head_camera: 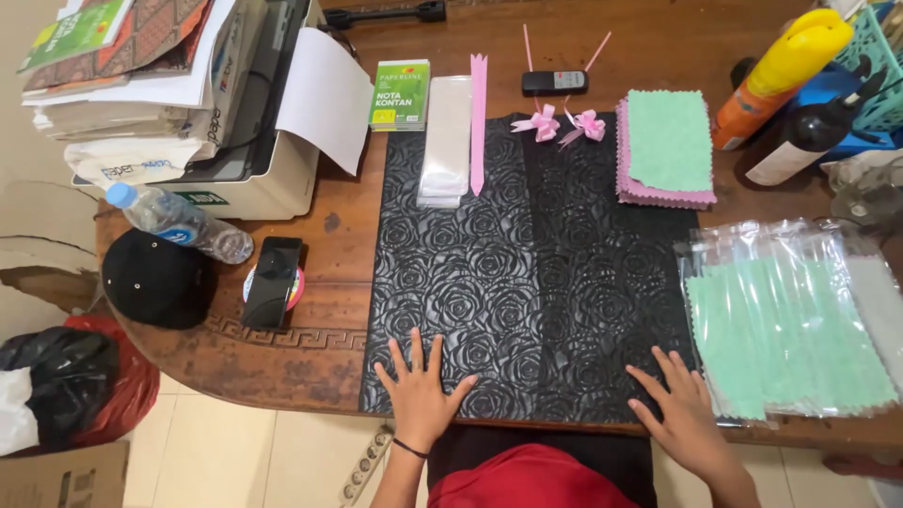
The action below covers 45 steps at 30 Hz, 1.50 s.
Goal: The person folds a light-green cloth and a pink cloth by hand, سپس places each folded cloth into a clear plastic bag and seals them with adhesive strips.
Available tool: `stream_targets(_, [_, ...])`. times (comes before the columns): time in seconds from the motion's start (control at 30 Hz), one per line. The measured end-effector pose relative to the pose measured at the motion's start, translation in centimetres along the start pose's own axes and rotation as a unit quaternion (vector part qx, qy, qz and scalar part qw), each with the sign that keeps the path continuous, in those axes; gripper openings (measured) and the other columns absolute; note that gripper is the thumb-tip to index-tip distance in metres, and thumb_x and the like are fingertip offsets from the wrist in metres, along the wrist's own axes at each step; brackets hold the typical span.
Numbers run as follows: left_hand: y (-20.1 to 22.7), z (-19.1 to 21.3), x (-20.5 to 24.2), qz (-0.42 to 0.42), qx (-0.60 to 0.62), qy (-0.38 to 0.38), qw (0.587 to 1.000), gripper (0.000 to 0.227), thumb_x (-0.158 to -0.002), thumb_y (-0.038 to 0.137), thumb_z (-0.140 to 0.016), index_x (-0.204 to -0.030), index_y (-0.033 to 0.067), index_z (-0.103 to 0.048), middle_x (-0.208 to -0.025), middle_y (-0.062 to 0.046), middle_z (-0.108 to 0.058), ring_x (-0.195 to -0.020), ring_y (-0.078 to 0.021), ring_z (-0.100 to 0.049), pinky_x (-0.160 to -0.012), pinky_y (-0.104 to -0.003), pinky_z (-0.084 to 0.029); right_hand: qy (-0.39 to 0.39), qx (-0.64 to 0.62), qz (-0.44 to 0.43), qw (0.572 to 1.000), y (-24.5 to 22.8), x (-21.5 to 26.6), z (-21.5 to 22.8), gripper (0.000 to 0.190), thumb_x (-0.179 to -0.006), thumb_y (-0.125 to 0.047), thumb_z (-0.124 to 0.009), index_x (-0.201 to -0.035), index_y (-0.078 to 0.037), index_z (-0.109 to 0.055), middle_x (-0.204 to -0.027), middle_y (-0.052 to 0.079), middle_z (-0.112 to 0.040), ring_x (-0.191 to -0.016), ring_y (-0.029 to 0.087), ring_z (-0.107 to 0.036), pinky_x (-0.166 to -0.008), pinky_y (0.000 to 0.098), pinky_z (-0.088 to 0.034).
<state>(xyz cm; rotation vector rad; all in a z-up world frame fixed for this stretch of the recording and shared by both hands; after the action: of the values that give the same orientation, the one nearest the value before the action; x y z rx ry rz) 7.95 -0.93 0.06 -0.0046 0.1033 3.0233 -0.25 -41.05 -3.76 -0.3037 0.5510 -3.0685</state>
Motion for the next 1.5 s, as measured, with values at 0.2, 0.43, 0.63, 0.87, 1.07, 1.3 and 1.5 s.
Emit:
stream_targets(0.2, [0.3,-0.4,0.3,-0.011,0.011,0.048,0.999,0.089,-0.088,0.083,-0.043,-0.155,0.0237,-0.042,-0.168,-0.012,-0.023,-0.154,-0.0400,-0.016,-0.112,-0.074,-0.017,-0.068,-0.001,-0.058,0.996,0.2,0.0,1.8,0.057,-0.095,-0.056,-0.046,-0.149,-0.038,-0.045,-0.170,-0.003,-0.018,-0.160,0.026,-0.007,-0.123,0.0546,-0.010])
stream_targets(0.43, [-0.1,-0.4,0.4,-0.011,0.017,0.060,0.998,0.089,-0.085,0.083,-0.049,-0.153,0.0255,-0.045,-0.167,-0.010,-0.027,-0.155,-0.0380,-0.019,-0.112,-0.073,-0.019,-0.064,-0.034,-0.061,0.995,-0.5,-0.8,2.8,0.059,-0.092,-0.052,-0.058,-0.145,-0.028,-0.052,-0.168,0.010,-0.021,-0.158,0.034,-0.011,-0.125,0.0527,-0.010])
stream_targets(0.63, [-0.3,-0.5,0.3,-0.015,0.028,0.036,0.999,0.090,-0.085,0.083,-0.050,-0.154,0.0246,-0.043,-0.167,-0.011,-0.024,-0.155,-0.0380,-0.017,-0.113,-0.074,-0.016,0.041,-0.024,-0.096,0.994,1.2,-3.8,6.7,0.071,-0.096,-0.057,-0.042,-0.155,-0.019,-0.038,-0.169,0.020,-0.014,-0.158,0.042,-0.003,-0.120,0.0619,-0.005])
stream_targets(0.87, [-0.6,-0.2,0.4,0.006,0.008,0.019,1.000,0.092,-0.084,0.087,-0.046,-0.153,0.0263,-0.044,-0.166,-0.007,-0.028,-0.153,-0.0352,-0.021,-0.112,-0.074,-0.018,0.051,0.000,-0.111,0.993,1.5,-5.0,7.4,0.074,-0.096,-0.060,-0.041,-0.154,-0.015,-0.038,-0.168,0.024,-0.017,-0.157,0.044,-0.006,-0.120,0.0637,-0.006])
stream_targets(1.07, [-0.8,0.2,0.3,0.013,0.014,-0.001,1.000,0.087,-0.087,0.084,-0.045,-0.149,0.0232,-0.048,-0.164,-0.009,-0.031,-0.152,-0.0366,-0.024,-0.112,-0.074,-0.020,0.097,-0.002,-0.072,0.993,-0.1,-8.9,12.3,0.050,-0.094,-0.047,-0.055,-0.136,-0.020,-0.062,-0.152,0.010,-0.048,-0.145,0.033,-0.037,-0.115,0.0599,-0.020])
stream_targets(1.3, [2.0,2.6,-0.9,-0.066,0.158,0.071,0.983,0.060,-0.092,0.058,-0.062,-0.132,0.0144,-0.063,-0.148,-0.016,-0.052,-0.142,-0.0403,-0.040,-0.111,-0.064,-0.030,0.209,-0.062,0.046,0.975,0.2,-24.0,18.6,0.032,-0.100,-0.029,-0.066,-0.119,-0.004,-0.075,-0.106,0.017,-0.073,-0.097,0.032,-0.068,-0.088,0.0427,-0.049])
stream_targets(1.5, [5.3,2.0,0.0,-0.134,0.158,0.043,0.977,0.058,-0.092,0.055,-0.063,-0.134,0.0156,-0.060,-0.145,-0.016,-0.054,-0.139,-0.0416,-0.040,-0.112,-0.065,-0.025,0.194,0.018,-0.025,0.980,2.9,-31.8,16.4,0.033,-0.095,-0.042,-0.065,-0.114,-0.019,-0.079,-0.113,0.017,-0.070,-0.111,0.044,-0.059,-0.092,0.0557,-0.046])
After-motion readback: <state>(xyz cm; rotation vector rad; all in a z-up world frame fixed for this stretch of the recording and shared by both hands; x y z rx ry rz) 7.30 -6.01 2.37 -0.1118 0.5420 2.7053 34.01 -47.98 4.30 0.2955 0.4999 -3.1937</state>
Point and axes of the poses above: each hand's wrist, its own x-axis away from the middle knuckle, its own z-axis out of the back of the hand, y = z × x, the point moved 8 cm from there along -x, towards the middle knuckle
